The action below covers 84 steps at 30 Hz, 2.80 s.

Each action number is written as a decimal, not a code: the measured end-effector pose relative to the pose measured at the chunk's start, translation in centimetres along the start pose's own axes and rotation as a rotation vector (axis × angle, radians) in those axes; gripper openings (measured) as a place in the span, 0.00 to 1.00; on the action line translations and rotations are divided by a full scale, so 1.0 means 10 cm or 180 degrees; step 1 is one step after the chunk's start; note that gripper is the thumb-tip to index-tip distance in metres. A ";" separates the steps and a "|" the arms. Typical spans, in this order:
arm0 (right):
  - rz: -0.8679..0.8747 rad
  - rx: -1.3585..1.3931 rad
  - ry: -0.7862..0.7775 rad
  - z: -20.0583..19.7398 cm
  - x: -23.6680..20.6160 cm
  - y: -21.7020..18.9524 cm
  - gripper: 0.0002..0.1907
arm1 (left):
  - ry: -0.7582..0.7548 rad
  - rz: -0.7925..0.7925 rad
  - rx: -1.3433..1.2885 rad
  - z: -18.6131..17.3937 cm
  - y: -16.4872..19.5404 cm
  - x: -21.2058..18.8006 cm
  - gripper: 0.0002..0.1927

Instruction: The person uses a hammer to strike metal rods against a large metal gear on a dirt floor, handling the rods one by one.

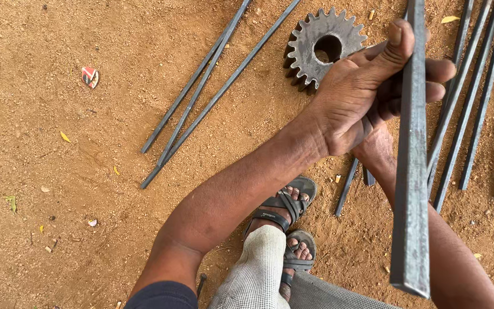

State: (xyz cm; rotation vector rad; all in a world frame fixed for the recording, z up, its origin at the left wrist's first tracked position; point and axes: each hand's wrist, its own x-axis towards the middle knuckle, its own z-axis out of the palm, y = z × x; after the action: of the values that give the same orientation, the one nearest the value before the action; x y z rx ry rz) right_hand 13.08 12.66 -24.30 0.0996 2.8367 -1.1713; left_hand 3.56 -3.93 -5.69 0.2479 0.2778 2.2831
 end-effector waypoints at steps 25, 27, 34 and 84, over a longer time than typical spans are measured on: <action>0.0291 0.0244 0.1284 -0.35 0.24 -0.52 0.13 | 0.1806 -0.1008 0.6325 -1.87 0.00 -2.41 0.26; -0.0294 0.0356 0.1663 -0.35 0.32 -0.54 0.12 | 0.1783 -0.1109 0.6754 -1.92 -0.08 -2.52 0.26; 0.1294 -0.0472 -0.0039 -0.12 0.44 -0.54 0.14 | 0.1535 -0.1057 0.7418 -1.97 -0.17 -2.56 0.29; 0.0366 -0.0529 0.0861 -0.11 0.11 -0.21 0.20 | 0.0070 0.0472 0.0708 -0.10 0.20 0.11 0.21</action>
State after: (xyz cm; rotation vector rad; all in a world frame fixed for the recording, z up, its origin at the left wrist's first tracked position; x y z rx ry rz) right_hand 11.72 12.00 -22.16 0.4366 3.0964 -0.9605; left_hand 1.11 -4.51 -5.97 0.3680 0.5421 2.4025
